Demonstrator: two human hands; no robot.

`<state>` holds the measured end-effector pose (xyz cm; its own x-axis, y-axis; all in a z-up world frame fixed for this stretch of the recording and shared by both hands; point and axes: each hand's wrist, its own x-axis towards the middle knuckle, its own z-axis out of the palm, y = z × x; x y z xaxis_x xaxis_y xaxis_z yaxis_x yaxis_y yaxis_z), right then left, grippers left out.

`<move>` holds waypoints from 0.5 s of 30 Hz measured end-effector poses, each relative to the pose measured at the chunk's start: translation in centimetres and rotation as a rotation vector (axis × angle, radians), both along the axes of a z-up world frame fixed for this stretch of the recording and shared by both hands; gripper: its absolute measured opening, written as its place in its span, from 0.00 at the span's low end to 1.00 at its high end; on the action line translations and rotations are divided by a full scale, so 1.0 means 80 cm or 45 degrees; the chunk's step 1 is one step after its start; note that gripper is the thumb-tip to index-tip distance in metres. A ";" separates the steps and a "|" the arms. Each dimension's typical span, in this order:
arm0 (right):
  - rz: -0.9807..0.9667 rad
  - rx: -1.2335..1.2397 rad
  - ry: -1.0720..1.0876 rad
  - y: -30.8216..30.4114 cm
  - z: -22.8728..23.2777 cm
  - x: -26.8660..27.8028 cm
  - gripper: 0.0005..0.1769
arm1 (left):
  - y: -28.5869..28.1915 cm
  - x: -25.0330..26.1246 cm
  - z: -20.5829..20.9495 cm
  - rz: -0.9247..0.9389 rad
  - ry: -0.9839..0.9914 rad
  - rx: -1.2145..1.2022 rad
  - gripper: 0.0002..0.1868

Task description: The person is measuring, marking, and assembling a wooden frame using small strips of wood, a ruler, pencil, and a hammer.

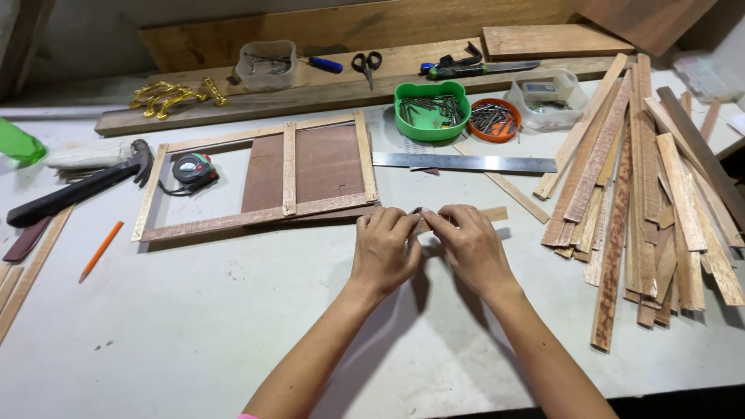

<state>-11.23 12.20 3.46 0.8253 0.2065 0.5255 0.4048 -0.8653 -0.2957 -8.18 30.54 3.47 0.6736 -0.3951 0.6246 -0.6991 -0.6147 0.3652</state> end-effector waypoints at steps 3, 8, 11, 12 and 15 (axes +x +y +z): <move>0.041 -0.004 -0.053 0.022 -0.010 0.003 0.22 | 0.024 -0.005 -0.004 0.043 -0.024 0.048 0.13; 0.125 0.004 -0.052 0.056 -0.009 -0.003 0.22 | 0.055 -0.013 -0.023 0.092 -0.016 0.088 0.14; 0.164 -0.001 -0.052 0.073 -0.012 -0.004 0.21 | 0.075 -0.021 -0.021 0.115 0.007 0.105 0.16; 0.185 0.000 -0.065 0.079 -0.012 -0.004 0.21 | 0.082 -0.024 -0.021 0.126 0.032 0.124 0.17; 0.259 -0.001 -0.097 0.105 -0.011 -0.003 0.21 | 0.108 -0.039 -0.004 0.156 0.034 0.094 0.20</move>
<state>-11.46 20.57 2.55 0.7246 0.3653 0.5844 0.5922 -0.7638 -0.2568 -11.27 39.18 3.16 0.7357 -0.3530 0.5780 -0.6078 -0.7206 0.3336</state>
